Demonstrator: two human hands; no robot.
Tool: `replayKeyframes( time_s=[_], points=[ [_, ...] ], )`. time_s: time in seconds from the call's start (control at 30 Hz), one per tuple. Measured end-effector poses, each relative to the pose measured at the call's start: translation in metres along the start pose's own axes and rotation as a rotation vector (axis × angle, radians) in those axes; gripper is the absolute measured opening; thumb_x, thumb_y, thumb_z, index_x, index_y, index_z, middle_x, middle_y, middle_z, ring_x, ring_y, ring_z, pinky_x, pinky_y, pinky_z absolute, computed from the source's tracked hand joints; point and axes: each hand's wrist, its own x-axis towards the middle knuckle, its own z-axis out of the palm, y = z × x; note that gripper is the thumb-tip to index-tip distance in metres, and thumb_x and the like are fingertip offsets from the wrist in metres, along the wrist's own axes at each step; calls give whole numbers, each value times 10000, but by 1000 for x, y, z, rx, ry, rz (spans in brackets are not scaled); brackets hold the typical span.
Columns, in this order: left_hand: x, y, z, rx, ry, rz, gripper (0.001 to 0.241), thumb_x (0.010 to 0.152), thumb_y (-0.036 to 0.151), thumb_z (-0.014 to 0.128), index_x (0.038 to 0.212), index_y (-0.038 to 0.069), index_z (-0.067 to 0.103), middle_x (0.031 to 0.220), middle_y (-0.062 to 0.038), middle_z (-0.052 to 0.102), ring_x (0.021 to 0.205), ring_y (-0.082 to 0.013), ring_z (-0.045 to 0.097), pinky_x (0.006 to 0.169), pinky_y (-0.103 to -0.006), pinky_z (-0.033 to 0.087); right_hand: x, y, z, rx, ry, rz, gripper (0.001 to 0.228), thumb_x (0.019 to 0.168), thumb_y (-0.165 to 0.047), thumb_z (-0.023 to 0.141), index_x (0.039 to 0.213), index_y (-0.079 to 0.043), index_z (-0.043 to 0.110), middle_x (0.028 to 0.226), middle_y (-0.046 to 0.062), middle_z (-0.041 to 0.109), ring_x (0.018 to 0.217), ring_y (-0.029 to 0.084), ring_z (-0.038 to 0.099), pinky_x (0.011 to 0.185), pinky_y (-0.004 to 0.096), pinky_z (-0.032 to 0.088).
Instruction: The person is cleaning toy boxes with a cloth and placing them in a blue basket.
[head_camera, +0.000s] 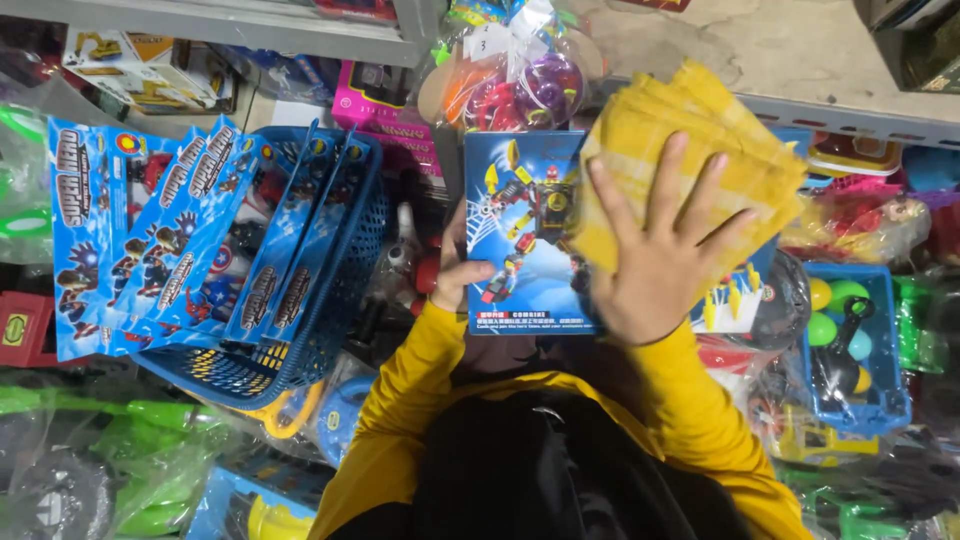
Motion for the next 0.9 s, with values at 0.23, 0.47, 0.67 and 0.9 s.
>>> replayKeyframes(
  time_s=[0.23, 0.47, 0.67, 0.9],
  points=[
    [3, -2, -14, -212, 58, 75, 945, 727, 238, 753, 1538, -29, 348, 1411, -184, 588, 1270, -311, 620, 1130, -438, 490, -43, -9, 32, -194, 52, -368, 727, 856, -226, 595, 1526, -499, 518, 1703, 35, 266, 1601, 344, 133, 1244, 673, -67],
    [3, -6, 13, -153, 82, 140, 875, 800, 198, 696, 1576, 10, 340, 1423, -206, 567, 1273, -357, 601, 1124, -479, 493, -53, -38, 44, 212, 151, -126, 645, 923, -307, 534, 1558, -388, 459, 1685, 147, 245, 1546, 457, 120, 1160, 745, -72],
    [-26, -31, -58, -211, 106, 98, 841, 830, 178, 661, 1597, 6, 364, 1364, -240, 598, 1088, -367, 627, 883, -482, 533, -70, 39, 72, -70, 330, -223, 530, 1014, -590, 362, 1513, -499, 513, 1678, 68, 303, 1591, 366, 112, 1153, 725, -100],
    [-40, -71, -50, -239, 208, 72, 837, 778, 184, 648, 1544, -3, 368, 1373, -227, 592, 1173, -386, 635, 1012, -512, 534, -97, -4, 121, -31, 364, 19, 527, 1076, -689, 339, 1524, -428, 437, 1713, 40, 208, 1636, 290, 127, 1236, 829, -66]
  ],
)
